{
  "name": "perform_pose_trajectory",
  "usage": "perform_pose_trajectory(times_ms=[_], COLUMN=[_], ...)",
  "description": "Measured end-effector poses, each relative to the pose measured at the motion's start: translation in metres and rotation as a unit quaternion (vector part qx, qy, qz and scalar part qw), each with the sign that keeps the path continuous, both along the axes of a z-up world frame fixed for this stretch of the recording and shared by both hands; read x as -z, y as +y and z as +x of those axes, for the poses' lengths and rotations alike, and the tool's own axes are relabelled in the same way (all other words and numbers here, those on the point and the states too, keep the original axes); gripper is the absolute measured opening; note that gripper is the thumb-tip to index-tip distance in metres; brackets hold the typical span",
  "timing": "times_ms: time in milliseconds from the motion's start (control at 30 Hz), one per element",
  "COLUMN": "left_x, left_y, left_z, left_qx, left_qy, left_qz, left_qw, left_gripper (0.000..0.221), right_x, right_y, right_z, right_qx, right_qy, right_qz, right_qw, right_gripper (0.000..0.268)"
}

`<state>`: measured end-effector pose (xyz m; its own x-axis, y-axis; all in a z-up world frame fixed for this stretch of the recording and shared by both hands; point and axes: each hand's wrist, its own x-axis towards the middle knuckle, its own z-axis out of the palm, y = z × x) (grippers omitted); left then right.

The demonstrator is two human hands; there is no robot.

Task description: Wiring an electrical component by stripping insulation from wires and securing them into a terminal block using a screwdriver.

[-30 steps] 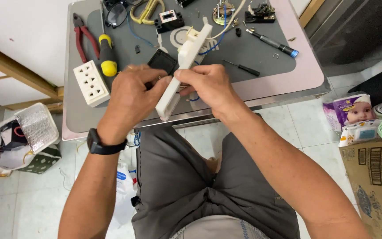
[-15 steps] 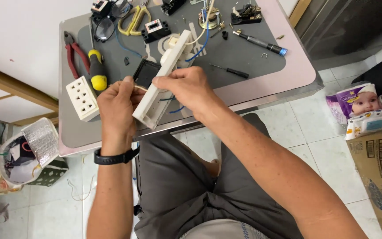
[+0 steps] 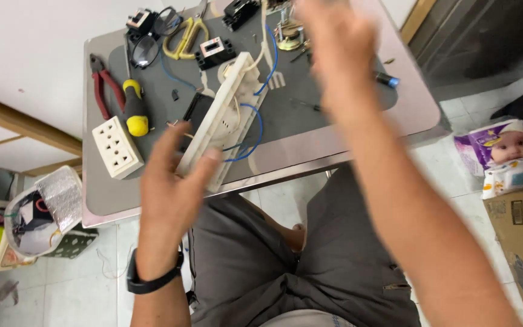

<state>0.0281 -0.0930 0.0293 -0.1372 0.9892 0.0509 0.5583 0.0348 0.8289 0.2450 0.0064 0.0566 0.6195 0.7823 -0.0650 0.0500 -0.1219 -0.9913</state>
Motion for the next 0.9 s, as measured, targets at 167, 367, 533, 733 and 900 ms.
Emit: perform_pose_trajectory(times_ms=[167, 367, 533, 733, 900], left_x=[0.026, 0.032, 0.037, 0.044, 0.048], left_y=[0.000, 0.000, 0.002, 0.009, 0.010], left_z=[-0.007, -0.010, -0.011, -0.019, -0.022], left_qx=[0.042, 0.034, 0.061, 0.047, 0.071], left_qy=[0.123, 0.145, 0.130, 0.104, 0.114], left_qz=[0.116, 0.118, 0.153, 0.147, 0.188], left_qw=[0.985, 0.982, 0.978, 0.983, 0.973], left_gripper=[0.044, 0.040, 0.040, 0.038, 0.037], right_x=[0.029, 0.046, 0.017, -0.015, -0.012], right_y=[0.086, 0.128, 0.110, 0.043, 0.027], right_z=[0.029, -0.010, -0.025, -0.030, -0.045], right_qx=[-0.161, -0.294, -0.343, -0.402, -0.405], right_qy=[0.112, 0.104, 0.068, -0.008, -0.002], right_qz=[-0.051, 0.007, 0.052, 0.204, 0.146], right_qw=[0.979, 0.950, 0.935, 0.892, 0.903], right_gripper=[0.040, 0.045, 0.025, 0.021, 0.037])
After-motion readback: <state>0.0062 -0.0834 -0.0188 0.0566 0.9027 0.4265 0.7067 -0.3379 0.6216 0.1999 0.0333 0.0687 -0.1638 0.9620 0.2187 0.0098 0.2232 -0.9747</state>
